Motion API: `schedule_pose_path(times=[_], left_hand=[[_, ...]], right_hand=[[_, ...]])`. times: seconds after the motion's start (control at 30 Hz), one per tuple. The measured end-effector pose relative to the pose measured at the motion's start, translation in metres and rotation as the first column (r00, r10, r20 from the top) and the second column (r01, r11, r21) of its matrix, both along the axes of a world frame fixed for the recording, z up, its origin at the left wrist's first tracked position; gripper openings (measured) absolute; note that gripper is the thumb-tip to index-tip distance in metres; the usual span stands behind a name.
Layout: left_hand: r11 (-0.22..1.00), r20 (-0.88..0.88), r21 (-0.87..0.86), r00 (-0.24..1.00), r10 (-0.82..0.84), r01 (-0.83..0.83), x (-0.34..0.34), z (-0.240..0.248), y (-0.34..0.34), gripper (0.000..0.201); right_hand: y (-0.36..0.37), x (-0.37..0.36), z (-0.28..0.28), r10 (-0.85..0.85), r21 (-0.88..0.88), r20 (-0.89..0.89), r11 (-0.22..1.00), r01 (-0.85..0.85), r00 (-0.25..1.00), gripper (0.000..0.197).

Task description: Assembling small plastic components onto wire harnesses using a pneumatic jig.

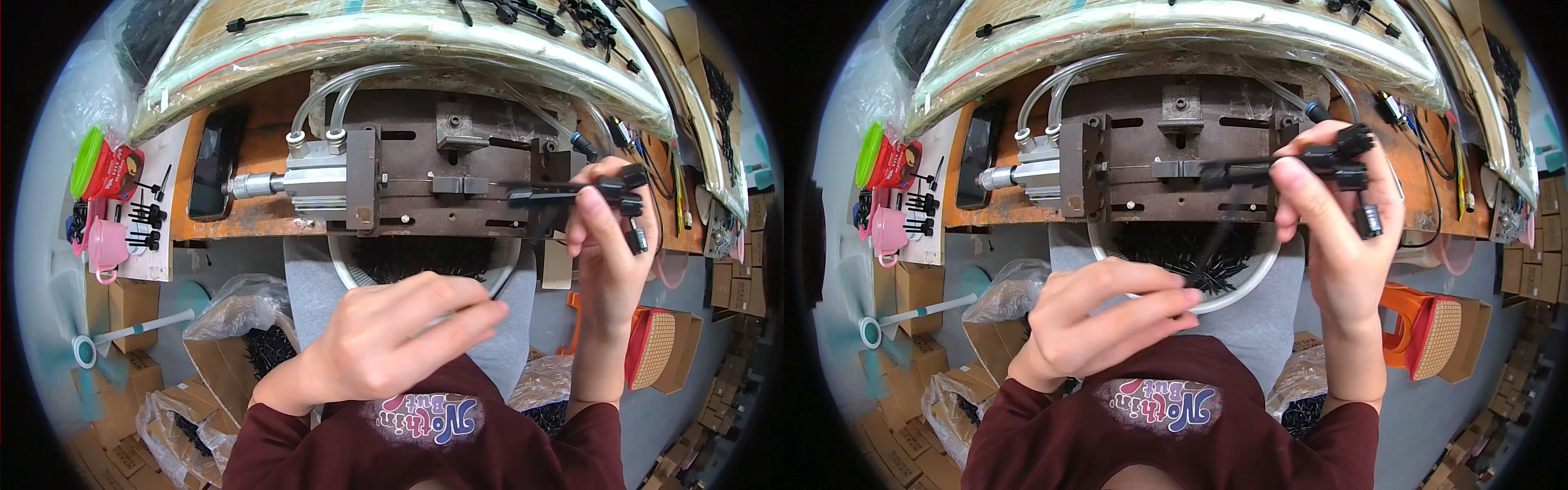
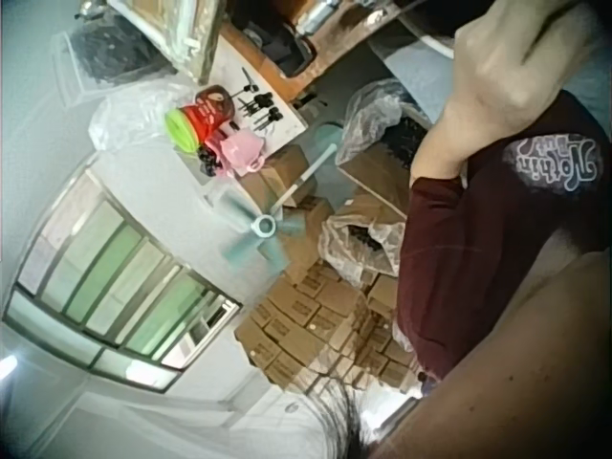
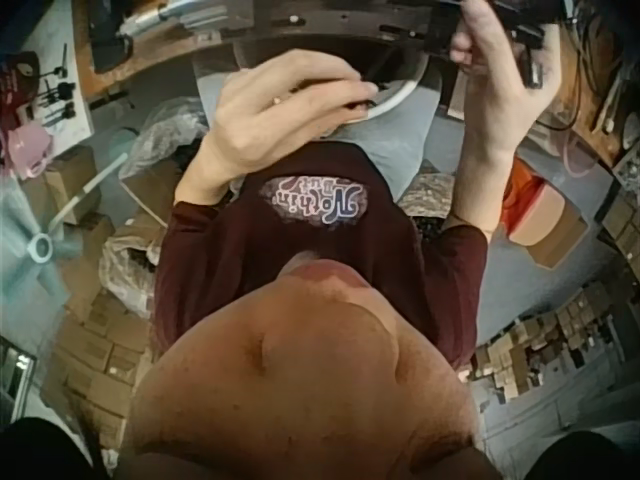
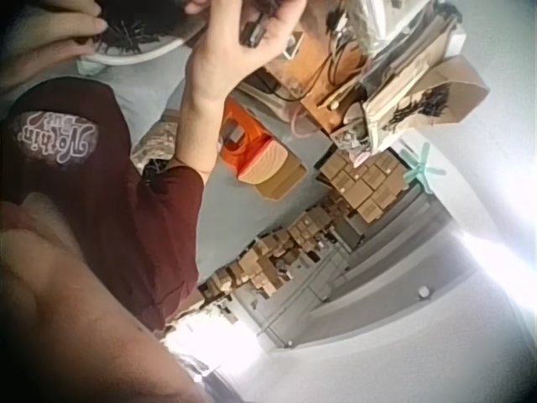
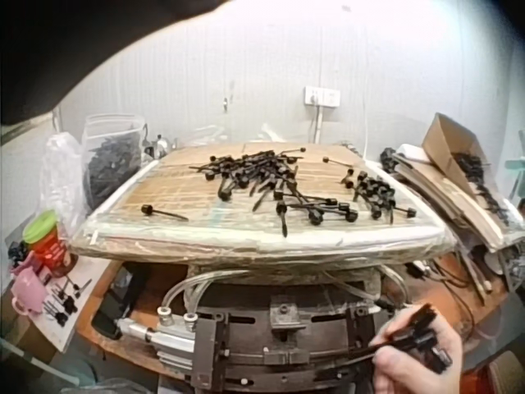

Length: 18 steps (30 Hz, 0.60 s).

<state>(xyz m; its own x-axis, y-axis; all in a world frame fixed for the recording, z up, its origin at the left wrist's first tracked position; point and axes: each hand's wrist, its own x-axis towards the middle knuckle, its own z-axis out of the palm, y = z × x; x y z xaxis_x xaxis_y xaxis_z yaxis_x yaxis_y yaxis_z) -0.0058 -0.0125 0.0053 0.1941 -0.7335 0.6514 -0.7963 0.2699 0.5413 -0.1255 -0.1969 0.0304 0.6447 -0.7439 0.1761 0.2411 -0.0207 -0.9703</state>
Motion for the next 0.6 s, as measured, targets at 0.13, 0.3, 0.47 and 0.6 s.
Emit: schedule_pose_path(times=[0.13, 0.3, 0.47, 0.6], left_hand=[[0.978, -0.057, 0.106, 0.981, 0.185, -0.179, 0.001, -0.014, -0.004, 0.029], [0.936, 0.247, 0.188, 0.936, 0.249, -0.299, 0.005, -0.029, -0.020, 0.024], [0.919, 0.280, 0.200, 0.919, 0.278, -0.339, 0.007, -0.029, -0.028, 0.026], [0.939, 0.087, 0.232, 0.966, 0.242, -0.256, 0.006, -0.026, -0.026, 0.033]], right_hand=[[0.001, 0.001, -0.008, -0.114, -0.236, 0.037, 0.964, 0.120, 0.993, 0.026], [0.006, -0.003, -0.024, -0.151, -0.645, 0.110, 0.741, 0.186, 0.982, 0.034], [0.006, -0.009, -0.025, -0.231, -0.900, 0.059, 0.409, 0.152, 0.971, 0.038], [0.013, -0.012, -0.027, -0.242, -0.966, 0.052, 0.235, 0.110, 0.969, 0.041]])
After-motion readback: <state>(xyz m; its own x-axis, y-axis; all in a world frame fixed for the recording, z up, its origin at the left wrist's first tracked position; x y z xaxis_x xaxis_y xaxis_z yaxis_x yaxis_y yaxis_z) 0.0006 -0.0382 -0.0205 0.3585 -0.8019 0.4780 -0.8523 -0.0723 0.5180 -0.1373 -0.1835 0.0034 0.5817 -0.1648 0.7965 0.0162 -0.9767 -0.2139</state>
